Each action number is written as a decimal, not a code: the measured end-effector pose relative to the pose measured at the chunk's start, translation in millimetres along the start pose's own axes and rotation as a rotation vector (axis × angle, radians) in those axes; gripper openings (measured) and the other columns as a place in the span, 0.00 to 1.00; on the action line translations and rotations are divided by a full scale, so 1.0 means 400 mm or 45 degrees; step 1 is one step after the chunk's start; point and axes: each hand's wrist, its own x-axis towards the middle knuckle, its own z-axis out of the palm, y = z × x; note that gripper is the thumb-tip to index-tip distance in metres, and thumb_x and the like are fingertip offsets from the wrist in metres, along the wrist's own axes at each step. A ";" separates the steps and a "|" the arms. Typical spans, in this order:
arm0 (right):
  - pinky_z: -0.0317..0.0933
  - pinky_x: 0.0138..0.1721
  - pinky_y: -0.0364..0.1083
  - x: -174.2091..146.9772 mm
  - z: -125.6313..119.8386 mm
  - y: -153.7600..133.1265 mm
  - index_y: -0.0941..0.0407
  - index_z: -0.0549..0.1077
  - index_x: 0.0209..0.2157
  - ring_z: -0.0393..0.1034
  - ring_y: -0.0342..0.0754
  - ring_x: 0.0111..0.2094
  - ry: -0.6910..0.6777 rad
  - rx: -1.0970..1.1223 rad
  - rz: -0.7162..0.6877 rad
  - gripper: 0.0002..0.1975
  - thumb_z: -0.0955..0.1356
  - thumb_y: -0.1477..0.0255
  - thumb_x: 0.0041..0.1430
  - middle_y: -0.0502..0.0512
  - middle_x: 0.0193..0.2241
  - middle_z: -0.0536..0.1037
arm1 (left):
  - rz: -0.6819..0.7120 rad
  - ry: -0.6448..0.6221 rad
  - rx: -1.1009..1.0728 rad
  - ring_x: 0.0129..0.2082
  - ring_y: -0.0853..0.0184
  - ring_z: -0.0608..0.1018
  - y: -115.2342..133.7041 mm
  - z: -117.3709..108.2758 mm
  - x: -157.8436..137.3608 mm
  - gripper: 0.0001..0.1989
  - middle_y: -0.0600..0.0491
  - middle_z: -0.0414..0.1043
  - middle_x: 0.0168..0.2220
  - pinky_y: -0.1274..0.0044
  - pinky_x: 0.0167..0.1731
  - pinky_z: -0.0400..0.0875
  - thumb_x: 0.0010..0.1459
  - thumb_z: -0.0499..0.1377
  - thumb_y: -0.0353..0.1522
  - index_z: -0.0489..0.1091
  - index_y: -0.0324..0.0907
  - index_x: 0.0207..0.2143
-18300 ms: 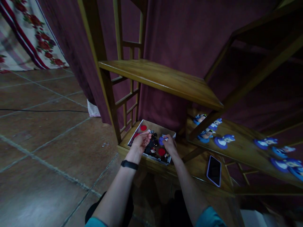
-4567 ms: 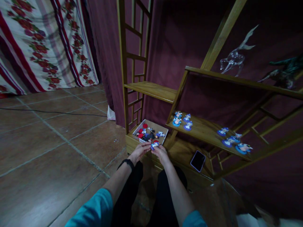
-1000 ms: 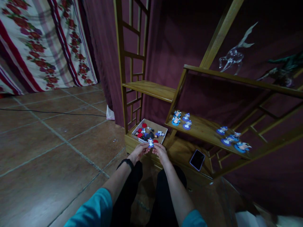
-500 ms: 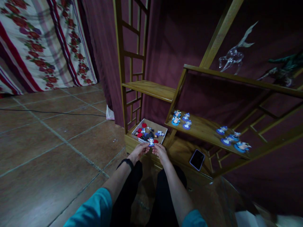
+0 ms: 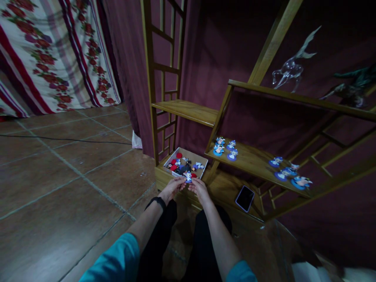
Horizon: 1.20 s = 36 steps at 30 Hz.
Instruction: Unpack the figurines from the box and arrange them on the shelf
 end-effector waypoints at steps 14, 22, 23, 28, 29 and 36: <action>0.64 0.25 0.40 -0.002 -0.004 -0.004 0.58 0.72 0.35 0.68 0.40 0.22 -0.009 -0.034 0.023 0.17 0.72 0.65 0.41 0.51 0.23 0.75 | 0.011 -0.001 0.013 0.20 0.75 0.72 0.005 0.005 -0.005 0.12 0.52 0.73 0.23 0.83 0.24 0.65 0.42 0.66 0.31 0.73 0.36 0.31; 0.64 0.27 0.41 -0.010 0.000 -0.020 0.57 0.73 0.35 0.68 0.40 0.24 -0.019 -0.071 0.020 0.17 0.72 0.66 0.39 0.51 0.24 0.76 | -0.027 0.034 -0.026 0.23 0.72 0.75 0.007 0.006 -0.010 0.11 0.49 0.74 0.26 0.81 0.26 0.68 0.45 0.65 0.29 0.72 0.35 0.33; 0.64 0.27 0.41 -0.010 0.000 -0.021 0.57 0.73 0.34 0.68 0.41 0.24 -0.018 -0.078 0.020 0.17 0.72 0.66 0.39 0.51 0.24 0.76 | -0.027 0.035 -0.026 0.23 0.72 0.75 0.008 0.006 -0.010 0.10 0.49 0.74 0.26 0.81 0.27 0.68 0.46 0.64 0.29 0.72 0.35 0.33; 0.63 0.28 0.41 -0.009 0.001 -0.023 0.57 0.73 0.34 0.68 0.41 0.24 -0.009 -0.100 0.013 0.17 0.72 0.66 0.39 0.50 0.25 0.76 | -0.014 0.048 -0.042 0.24 0.71 0.76 0.009 0.009 -0.011 0.09 0.48 0.74 0.26 0.81 0.26 0.68 0.46 0.64 0.28 0.72 0.35 0.33; 0.63 0.28 0.41 -0.010 0.001 -0.024 0.56 0.73 0.34 0.68 0.41 0.25 -0.013 -0.099 0.010 0.17 0.72 0.66 0.39 0.50 0.25 0.76 | -0.014 0.052 -0.047 0.24 0.71 0.76 0.008 0.009 -0.011 0.09 0.48 0.74 0.26 0.81 0.26 0.68 0.46 0.64 0.28 0.72 0.35 0.32; 0.62 0.29 0.40 -0.017 0.005 -0.032 0.56 0.74 0.36 0.67 0.40 0.25 -0.073 -0.086 -0.033 0.19 0.72 0.66 0.38 0.50 0.26 0.76 | -0.013 0.048 -0.055 0.24 0.70 0.76 0.004 0.011 -0.011 0.09 0.48 0.75 0.27 0.81 0.25 0.68 0.47 0.63 0.28 0.71 0.35 0.33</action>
